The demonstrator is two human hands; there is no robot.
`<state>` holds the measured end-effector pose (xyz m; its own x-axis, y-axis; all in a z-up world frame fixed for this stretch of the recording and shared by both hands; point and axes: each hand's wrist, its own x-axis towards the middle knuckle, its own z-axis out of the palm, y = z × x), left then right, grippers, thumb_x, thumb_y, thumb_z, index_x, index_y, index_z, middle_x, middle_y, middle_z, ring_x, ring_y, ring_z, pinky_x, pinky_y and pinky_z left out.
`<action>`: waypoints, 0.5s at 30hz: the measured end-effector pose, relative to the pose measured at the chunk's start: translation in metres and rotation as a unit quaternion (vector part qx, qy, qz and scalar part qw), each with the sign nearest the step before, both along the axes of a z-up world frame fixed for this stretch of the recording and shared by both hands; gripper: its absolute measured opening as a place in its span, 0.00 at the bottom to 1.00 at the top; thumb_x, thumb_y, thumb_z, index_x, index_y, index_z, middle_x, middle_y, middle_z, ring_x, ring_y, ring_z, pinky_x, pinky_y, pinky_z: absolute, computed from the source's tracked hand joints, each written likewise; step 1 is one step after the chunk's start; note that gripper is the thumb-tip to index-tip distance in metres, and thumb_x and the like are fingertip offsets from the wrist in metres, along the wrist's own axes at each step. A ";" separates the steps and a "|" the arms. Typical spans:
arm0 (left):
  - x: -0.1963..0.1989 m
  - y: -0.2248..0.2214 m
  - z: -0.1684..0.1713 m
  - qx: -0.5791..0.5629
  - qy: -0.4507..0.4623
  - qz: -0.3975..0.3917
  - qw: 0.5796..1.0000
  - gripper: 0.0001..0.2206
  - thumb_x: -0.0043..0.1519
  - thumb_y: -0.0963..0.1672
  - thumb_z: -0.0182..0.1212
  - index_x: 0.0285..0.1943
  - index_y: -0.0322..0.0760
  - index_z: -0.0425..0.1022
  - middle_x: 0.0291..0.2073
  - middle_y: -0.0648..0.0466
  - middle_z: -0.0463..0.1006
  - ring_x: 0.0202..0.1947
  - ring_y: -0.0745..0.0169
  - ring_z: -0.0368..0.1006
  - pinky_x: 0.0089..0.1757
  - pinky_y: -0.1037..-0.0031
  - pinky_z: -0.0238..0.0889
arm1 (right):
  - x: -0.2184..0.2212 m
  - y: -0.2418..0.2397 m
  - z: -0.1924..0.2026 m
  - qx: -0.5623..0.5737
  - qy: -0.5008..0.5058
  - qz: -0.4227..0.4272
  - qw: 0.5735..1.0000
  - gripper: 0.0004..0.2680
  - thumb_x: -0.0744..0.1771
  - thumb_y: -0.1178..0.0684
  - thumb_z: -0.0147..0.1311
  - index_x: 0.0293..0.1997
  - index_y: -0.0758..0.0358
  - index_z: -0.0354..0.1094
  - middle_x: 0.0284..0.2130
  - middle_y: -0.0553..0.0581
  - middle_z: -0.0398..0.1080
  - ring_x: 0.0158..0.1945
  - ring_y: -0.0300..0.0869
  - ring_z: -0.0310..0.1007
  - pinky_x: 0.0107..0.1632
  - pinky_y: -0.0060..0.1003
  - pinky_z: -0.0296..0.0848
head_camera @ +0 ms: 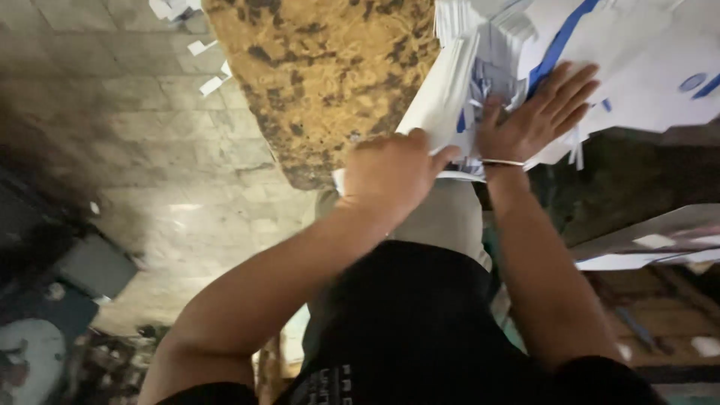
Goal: Sorting and stacking printed paper products at a workshop table.
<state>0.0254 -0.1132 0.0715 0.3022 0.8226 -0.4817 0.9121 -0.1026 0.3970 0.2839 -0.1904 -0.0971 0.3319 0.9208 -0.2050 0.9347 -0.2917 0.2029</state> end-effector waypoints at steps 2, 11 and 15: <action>-0.035 0.029 -0.003 -0.177 -0.062 0.011 0.982 0.24 0.64 0.60 0.55 0.31 0.40 0.75 0.13 0.52 0.74 0.12 0.55 0.72 0.16 0.63 0.64 | 0.001 0.003 -0.001 0.053 0.009 0.032 0.998 0.35 0.70 0.23 0.18 0.83 0.56 0.27 0.81 0.64 0.27 0.82 0.55 0.24 0.81 0.55 0.31; -0.120 -0.005 -0.073 0.003 -0.185 -0.014 0.983 0.24 0.63 0.58 0.66 0.24 0.40 0.74 0.17 0.50 0.74 0.18 0.52 0.71 0.24 0.63 0.63 | 0.025 -0.008 -0.006 0.115 0.038 0.099 0.988 0.35 0.67 0.22 0.17 0.84 0.45 0.21 0.79 0.52 0.19 0.81 0.45 0.18 0.80 0.51 0.27; -0.238 -0.036 -0.113 -0.120 -0.106 -0.045 0.986 0.23 0.60 0.59 0.65 0.34 0.40 0.81 0.14 0.56 0.75 0.10 0.63 0.68 0.23 0.58 0.63 | 0.040 -0.012 -0.009 0.098 0.053 0.122 0.986 0.34 0.70 0.24 0.27 0.83 0.48 0.19 0.80 0.54 0.20 0.82 0.47 0.18 0.81 0.51 0.27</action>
<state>-0.2124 -0.1490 -0.0419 0.4838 0.6572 -0.5780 0.7979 -0.0600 0.5998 0.3234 -0.2025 -0.1063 0.0816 0.9960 -0.0375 0.9949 -0.0791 0.0629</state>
